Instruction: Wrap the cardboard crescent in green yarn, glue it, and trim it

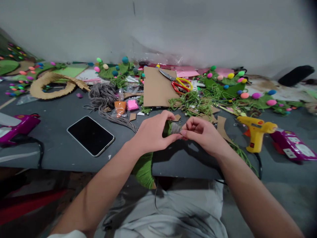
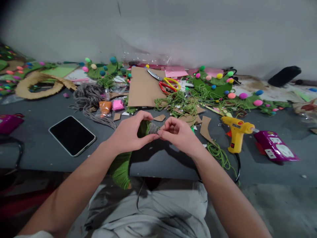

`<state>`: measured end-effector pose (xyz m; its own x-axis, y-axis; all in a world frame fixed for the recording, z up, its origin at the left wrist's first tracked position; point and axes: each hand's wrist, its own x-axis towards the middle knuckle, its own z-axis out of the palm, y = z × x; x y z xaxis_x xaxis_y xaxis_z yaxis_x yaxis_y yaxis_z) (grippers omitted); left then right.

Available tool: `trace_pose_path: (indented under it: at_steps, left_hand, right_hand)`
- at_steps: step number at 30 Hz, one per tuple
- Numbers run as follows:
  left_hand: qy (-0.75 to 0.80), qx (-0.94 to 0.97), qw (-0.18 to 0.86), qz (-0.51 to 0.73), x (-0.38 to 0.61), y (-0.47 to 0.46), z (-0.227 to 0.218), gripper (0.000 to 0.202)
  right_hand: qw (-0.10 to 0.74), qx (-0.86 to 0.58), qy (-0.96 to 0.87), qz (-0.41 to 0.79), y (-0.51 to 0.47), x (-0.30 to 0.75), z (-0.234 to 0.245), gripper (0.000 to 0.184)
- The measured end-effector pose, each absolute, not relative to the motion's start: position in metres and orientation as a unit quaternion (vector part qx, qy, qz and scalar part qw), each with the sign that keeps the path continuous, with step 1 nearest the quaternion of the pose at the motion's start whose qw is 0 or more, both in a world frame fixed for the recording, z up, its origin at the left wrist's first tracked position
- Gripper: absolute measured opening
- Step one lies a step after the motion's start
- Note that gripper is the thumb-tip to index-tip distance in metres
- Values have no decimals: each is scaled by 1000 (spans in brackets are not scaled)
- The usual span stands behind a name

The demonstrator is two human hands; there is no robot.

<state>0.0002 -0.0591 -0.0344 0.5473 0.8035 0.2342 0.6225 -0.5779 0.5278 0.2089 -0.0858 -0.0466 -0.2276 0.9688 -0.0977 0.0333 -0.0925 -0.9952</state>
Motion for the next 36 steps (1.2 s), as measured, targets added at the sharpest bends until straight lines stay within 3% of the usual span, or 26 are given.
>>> trace_pose_path:
  at_steps: [36]
  left_hand:
    - [410, 860, 196, 232, 0, -57, -36, 52]
  right_hand:
    - [403, -466, -552, 562, -85, 211, -48, 40]
